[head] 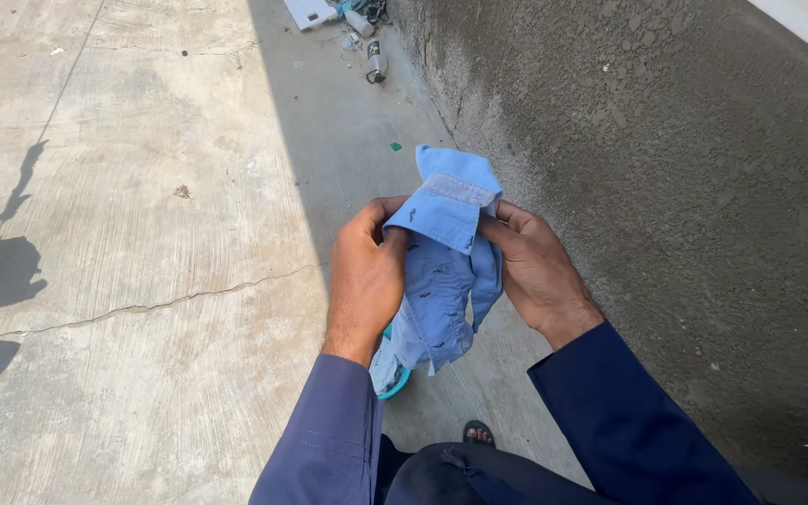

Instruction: Hang up washed clothes on a drying rack outdoors.

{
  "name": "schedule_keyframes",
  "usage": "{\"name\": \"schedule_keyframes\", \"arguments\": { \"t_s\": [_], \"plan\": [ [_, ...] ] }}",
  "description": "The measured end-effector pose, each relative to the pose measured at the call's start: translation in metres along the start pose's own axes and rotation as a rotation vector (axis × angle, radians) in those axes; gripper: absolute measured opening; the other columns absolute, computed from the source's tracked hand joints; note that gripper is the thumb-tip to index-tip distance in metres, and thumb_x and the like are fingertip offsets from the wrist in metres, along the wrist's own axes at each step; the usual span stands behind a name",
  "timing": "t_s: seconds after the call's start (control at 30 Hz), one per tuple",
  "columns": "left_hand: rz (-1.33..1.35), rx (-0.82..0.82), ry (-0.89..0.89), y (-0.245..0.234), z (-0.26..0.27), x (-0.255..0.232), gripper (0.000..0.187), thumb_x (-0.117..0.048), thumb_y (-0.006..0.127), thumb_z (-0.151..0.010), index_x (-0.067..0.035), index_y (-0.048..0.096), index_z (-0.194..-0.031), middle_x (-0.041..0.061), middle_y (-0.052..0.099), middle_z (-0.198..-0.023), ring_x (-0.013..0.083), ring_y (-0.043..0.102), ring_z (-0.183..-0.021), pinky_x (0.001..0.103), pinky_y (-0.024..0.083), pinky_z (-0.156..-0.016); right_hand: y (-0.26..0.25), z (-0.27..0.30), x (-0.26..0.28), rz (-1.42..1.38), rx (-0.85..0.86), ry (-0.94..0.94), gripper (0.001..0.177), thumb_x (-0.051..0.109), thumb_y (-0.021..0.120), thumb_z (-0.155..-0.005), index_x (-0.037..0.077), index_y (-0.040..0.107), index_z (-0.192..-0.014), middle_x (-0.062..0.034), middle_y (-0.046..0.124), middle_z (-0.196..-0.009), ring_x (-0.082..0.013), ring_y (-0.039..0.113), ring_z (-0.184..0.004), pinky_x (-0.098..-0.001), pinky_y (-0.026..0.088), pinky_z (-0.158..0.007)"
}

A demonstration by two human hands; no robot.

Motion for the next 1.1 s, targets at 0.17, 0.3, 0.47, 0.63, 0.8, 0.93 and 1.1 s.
{"name": "schedule_keyframes", "arguments": {
  "t_s": [0.17,0.3,0.47,0.63,0.8,0.93,1.1],
  "plan": [
    [-0.027,-0.238,-0.164,-0.027,0.017,-0.019,0.023,-0.015,0.056,-0.095,-0.003,0.073,-0.105,0.005,0.075,-0.089,0.0120,0.068,-0.084,0.028,0.054,-0.077,-0.011,-0.010,-0.025,0.083,0.029,0.098,0.030,0.024,0.061,-0.101,-0.002,0.063,-0.116,-0.0098,0.072,-0.099,-0.0126,0.071,-0.093,-0.0310,0.058,-0.088],
    [-0.037,-0.331,-0.287,-0.037,0.024,-0.030,0.024,-0.022,0.063,-0.095,-0.001,0.075,-0.094,0.004,0.068,-0.076,0.0105,0.059,-0.070,0.029,0.048,-0.065,-0.023,-0.025,-0.056,0.115,-0.039,0.146,0.027,0.023,0.061,-0.101,-0.002,0.063,-0.110,-0.0087,0.072,-0.094,-0.0135,0.069,-0.088,-0.0305,0.058,-0.084],
    [-0.046,-0.353,-0.326,-0.043,0.026,-0.018,0.022,-0.021,0.064,-0.093,-0.002,0.075,-0.097,0.003,0.066,-0.072,0.0103,0.057,-0.065,0.031,0.047,-0.061,-0.006,-0.018,-0.040,0.364,-0.060,0.084,0.026,0.023,0.061,-0.097,0.003,0.068,-0.114,-0.0065,0.072,-0.097,-0.0141,0.068,-0.094,-0.0332,0.054,-0.086],
    [-0.061,-0.428,-0.144,-0.044,0.026,-0.011,0.029,-0.012,0.062,-0.094,-0.005,0.065,-0.122,0.002,0.070,-0.079,0.0059,0.063,-0.069,0.024,0.051,-0.063,0.027,-0.004,-0.008,0.567,-0.018,-0.078,0.041,0.037,0.065,-0.094,0.006,0.067,-0.121,-0.0125,0.067,-0.112,-0.0205,0.064,-0.110,-0.0400,0.054,-0.097],
    [0.457,-0.311,-0.138,-0.038,0.030,-0.035,0.060,0.001,0.048,-0.096,-0.019,0.043,-0.152,0.011,0.069,-0.090,0.0133,0.069,-0.075,0.026,0.058,-0.057,0.050,0.014,0.003,0.307,0.449,-0.125,0.083,0.066,0.061,-0.088,0.012,0.039,-0.147,-0.0161,0.063,-0.128,-0.0254,0.061,-0.129,-0.0425,0.054,-0.104],
    [0.448,-0.377,-0.166,-0.044,0.034,-0.038,0.039,0.000,0.047,-0.097,0.003,0.068,-0.129,0.008,0.070,-0.103,0.0117,0.071,-0.083,0.026,0.062,-0.063,0.051,0.011,-0.018,0.461,0.647,-0.224,0.095,0.045,0.077,-0.088,0.008,0.028,-0.160,-0.0173,0.059,-0.138,-0.0269,0.055,-0.133,-0.0416,0.047,-0.104],
    [0.264,-0.325,-0.116,-0.057,0.043,-0.055,0.051,0.008,0.048,-0.084,-0.007,0.062,-0.131,0.008,0.070,-0.112,0.0124,0.075,-0.088,0.026,0.068,-0.072,0.045,-0.002,-0.027,0.452,0.230,0.038,0.026,0.015,0.066,-0.095,-0.002,0.070,-0.114,-0.0083,0.071,-0.093,-0.0127,0.064,-0.085,-0.0298,0.052,-0.077]
  ]
}}
Point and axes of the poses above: each hand's wrist, its own z-axis away from the middle knuckle, its own y-axis out of the palm, x = y × z, the point moved 3 cm from there along -z, towards the middle knuckle
